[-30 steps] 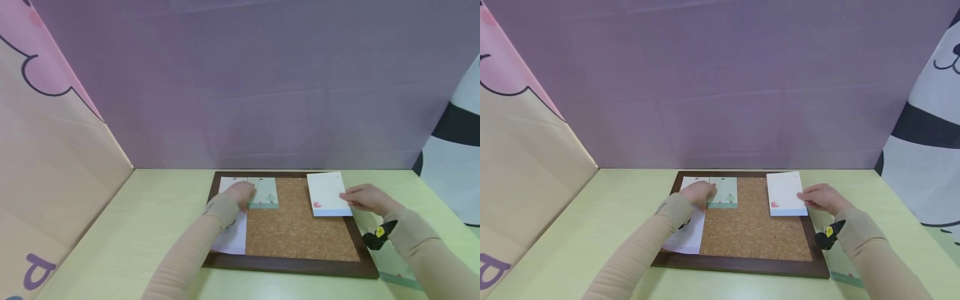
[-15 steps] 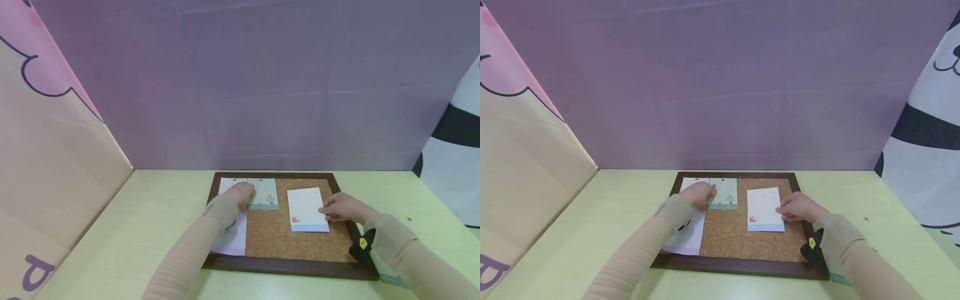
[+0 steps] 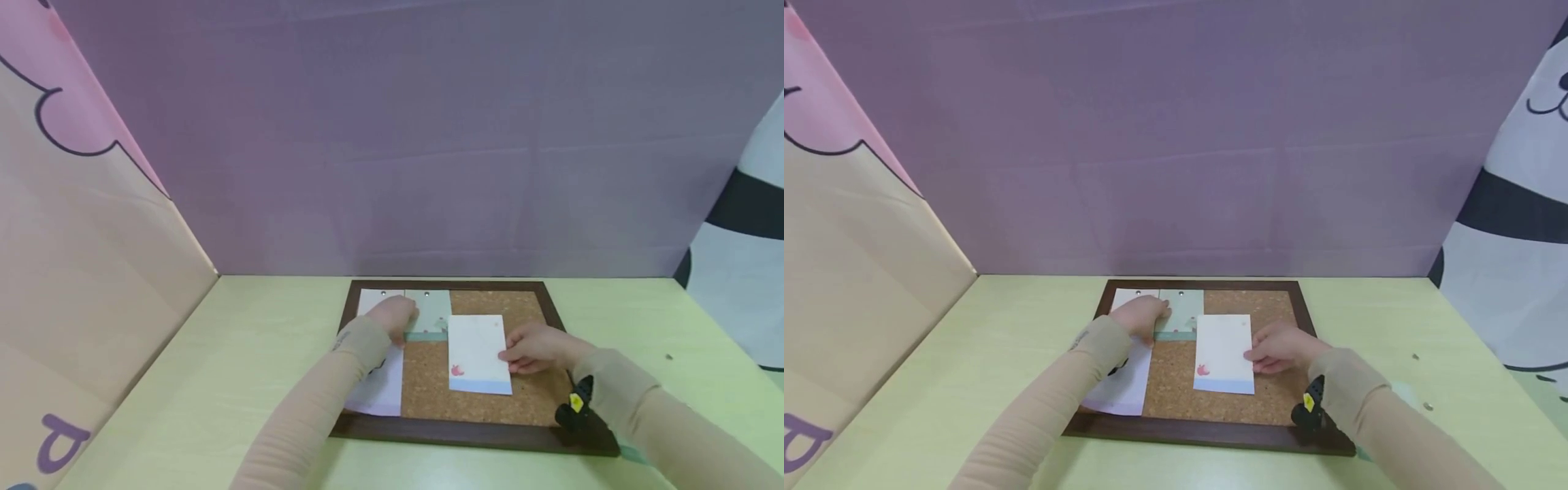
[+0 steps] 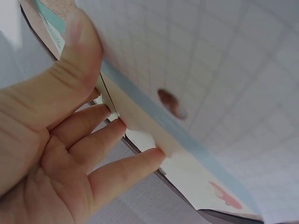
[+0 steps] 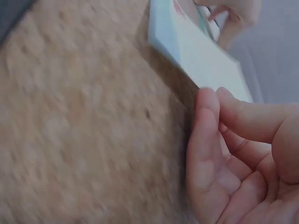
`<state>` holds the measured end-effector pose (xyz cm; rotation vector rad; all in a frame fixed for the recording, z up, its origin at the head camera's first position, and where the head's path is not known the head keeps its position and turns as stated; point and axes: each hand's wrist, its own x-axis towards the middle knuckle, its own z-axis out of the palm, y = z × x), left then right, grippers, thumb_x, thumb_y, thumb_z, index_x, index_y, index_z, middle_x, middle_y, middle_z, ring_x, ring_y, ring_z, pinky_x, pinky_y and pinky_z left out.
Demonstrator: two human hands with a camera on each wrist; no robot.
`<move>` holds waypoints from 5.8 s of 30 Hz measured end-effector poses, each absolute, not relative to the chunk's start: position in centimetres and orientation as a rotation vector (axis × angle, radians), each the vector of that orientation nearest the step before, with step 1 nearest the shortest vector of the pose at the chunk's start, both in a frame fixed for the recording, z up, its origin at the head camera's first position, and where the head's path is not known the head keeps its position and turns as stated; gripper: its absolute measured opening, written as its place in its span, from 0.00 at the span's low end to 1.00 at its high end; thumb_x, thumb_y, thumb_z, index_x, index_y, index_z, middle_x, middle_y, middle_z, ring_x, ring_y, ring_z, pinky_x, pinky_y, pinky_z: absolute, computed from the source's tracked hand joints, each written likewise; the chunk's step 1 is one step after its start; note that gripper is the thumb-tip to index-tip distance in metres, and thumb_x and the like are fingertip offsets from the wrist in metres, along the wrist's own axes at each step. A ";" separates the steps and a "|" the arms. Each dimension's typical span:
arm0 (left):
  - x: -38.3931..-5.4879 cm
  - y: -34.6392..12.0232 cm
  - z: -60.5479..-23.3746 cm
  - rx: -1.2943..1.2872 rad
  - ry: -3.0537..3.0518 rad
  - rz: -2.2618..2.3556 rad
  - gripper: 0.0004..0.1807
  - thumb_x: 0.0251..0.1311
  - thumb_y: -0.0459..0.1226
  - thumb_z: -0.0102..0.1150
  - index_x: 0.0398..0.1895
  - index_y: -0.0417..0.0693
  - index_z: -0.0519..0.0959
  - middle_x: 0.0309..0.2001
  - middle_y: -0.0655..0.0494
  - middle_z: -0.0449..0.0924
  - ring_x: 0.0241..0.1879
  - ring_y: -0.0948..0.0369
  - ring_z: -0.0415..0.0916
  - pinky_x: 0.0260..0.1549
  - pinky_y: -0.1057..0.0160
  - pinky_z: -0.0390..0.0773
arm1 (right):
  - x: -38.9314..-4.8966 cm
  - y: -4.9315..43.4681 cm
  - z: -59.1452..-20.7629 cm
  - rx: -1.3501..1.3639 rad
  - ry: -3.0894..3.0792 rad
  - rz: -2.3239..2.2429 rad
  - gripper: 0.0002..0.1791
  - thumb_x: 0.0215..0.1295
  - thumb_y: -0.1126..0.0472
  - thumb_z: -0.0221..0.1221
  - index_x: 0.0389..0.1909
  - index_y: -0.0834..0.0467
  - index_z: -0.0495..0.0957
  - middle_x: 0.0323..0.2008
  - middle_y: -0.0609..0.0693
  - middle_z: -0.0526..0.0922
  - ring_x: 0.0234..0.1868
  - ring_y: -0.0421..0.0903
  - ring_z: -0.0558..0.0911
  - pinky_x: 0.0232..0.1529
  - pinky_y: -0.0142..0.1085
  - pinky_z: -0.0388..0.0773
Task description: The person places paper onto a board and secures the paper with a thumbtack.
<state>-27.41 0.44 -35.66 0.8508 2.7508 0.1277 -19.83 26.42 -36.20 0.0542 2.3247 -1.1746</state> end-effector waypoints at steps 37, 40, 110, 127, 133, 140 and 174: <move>-27.3 0.1 -36.0 0.839 2.727 0.189 0.17 0.39 0.29 0.73 0.34 0.48 0.79 0.35 0.58 0.77 0.37 0.60 0.74 0.46 0.64 0.76 | -20.2 20.2 -37.3 0.145 2.299 -1.061 0.09 0.61 0.62 0.62 0.23 0.60 0.78 0.17 0.46 0.79 0.18 0.36 0.75 0.22 0.26 0.76; -27.4 0.0 -36.1 0.833 2.726 0.192 0.17 0.40 0.29 0.72 0.36 0.48 0.79 0.36 0.58 0.77 0.39 0.60 0.74 0.48 0.63 0.76 | -20.2 19.9 -37.3 0.157 2.316 -1.042 0.09 0.60 0.62 0.62 0.21 0.60 0.79 0.16 0.46 0.79 0.17 0.36 0.72 0.20 0.24 0.73; -22.2 -1.7 -36.3 1.248 2.646 -0.032 0.10 0.47 0.42 0.72 0.25 0.53 0.78 0.27 0.63 0.77 0.29 0.66 0.75 0.38 0.68 0.78 | -20.0 17.7 -37.2 0.221 2.344 -0.905 0.10 0.54 0.63 0.67 0.17 0.59 0.79 0.14 0.46 0.78 0.14 0.35 0.74 0.16 0.22 0.69; -22.2 -1.6 -36.2 1.248 2.650 -0.029 0.10 0.44 0.42 0.74 0.21 0.52 0.80 0.23 0.63 0.78 0.28 0.64 0.76 0.39 0.67 0.78 | -19.8 17.1 -36.1 0.195 2.416 -0.752 0.11 0.54 0.61 0.66 0.16 0.58 0.80 0.12 0.45 0.76 0.13 0.35 0.72 0.14 0.22 0.65; -22.5 -1.8 -36.4 1.221 2.657 0.015 0.13 0.42 0.44 0.74 0.24 0.51 0.78 0.23 0.62 0.78 0.28 0.64 0.76 0.38 0.67 0.79 | -19.7 16.9 -35.6 0.147 2.472 -0.654 0.12 0.55 0.58 0.67 0.16 0.58 0.80 0.12 0.45 0.76 0.13 0.35 0.72 0.14 0.23 0.67; -22.8 -2.1 -36.6 1.215 2.648 0.067 0.16 0.42 0.44 0.74 0.26 0.51 0.75 0.22 0.63 0.76 0.26 0.66 0.74 0.33 0.69 0.77 | -19.7 17.1 -35.8 0.081 2.498 -0.636 0.13 0.56 0.57 0.66 0.17 0.58 0.80 0.13 0.45 0.76 0.15 0.36 0.73 0.17 0.24 0.70; -22.9 -2.4 -37.0 1.263 2.663 0.057 0.15 0.41 0.47 0.73 0.20 0.52 0.76 0.21 0.64 0.74 0.22 0.68 0.68 0.29 0.71 0.74 | -18.4 36.2 -33.5 0.114 2.487 -0.938 0.22 0.69 0.50 0.51 0.43 0.68 0.75 0.34 0.51 0.82 0.36 0.44 0.81 0.39 0.42 0.80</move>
